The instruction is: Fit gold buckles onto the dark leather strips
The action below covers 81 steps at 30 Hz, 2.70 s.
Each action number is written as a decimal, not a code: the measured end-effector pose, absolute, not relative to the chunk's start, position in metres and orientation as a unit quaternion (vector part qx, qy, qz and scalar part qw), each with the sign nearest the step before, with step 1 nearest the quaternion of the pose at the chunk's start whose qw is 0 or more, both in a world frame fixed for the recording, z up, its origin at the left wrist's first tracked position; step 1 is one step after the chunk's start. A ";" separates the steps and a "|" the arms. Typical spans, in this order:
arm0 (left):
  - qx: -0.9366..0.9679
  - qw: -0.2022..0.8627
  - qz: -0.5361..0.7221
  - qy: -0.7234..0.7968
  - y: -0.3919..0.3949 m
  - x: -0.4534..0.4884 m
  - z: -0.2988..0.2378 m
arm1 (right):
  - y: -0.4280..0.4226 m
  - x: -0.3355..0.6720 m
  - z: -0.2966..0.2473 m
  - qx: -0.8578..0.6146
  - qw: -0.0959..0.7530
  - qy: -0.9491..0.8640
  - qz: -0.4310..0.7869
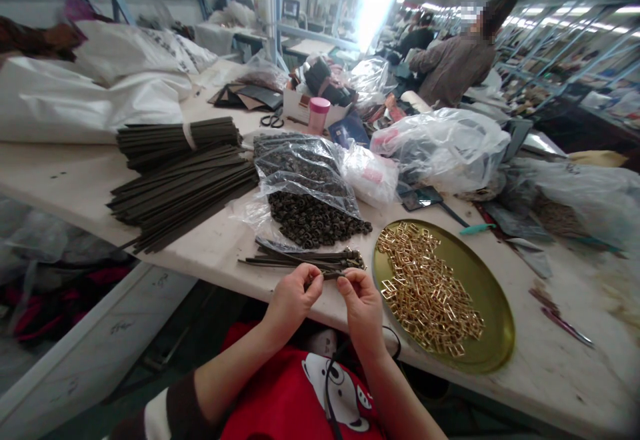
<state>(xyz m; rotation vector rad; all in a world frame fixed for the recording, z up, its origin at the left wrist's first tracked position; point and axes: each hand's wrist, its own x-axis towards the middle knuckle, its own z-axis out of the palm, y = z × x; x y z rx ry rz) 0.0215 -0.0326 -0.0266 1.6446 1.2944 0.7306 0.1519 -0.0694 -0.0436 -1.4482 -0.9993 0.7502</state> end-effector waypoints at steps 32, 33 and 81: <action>0.646 0.476 0.302 0.515 -0.036 0.018 -0.023 | -0.075 0.149 -0.037 -0.616 0.584 -0.440 0.294; 0.645 0.476 0.303 0.515 -0.036 0.019 -0.023 | -0.075 0.149 -0.036 -0.616 0.585 -0.440 0.290; 0.695 0.448 0.250 0.505 -0.033 0.022 -0.026 | -0.071 0.155 -0.054 -0.540 0.593 -0.302 0.516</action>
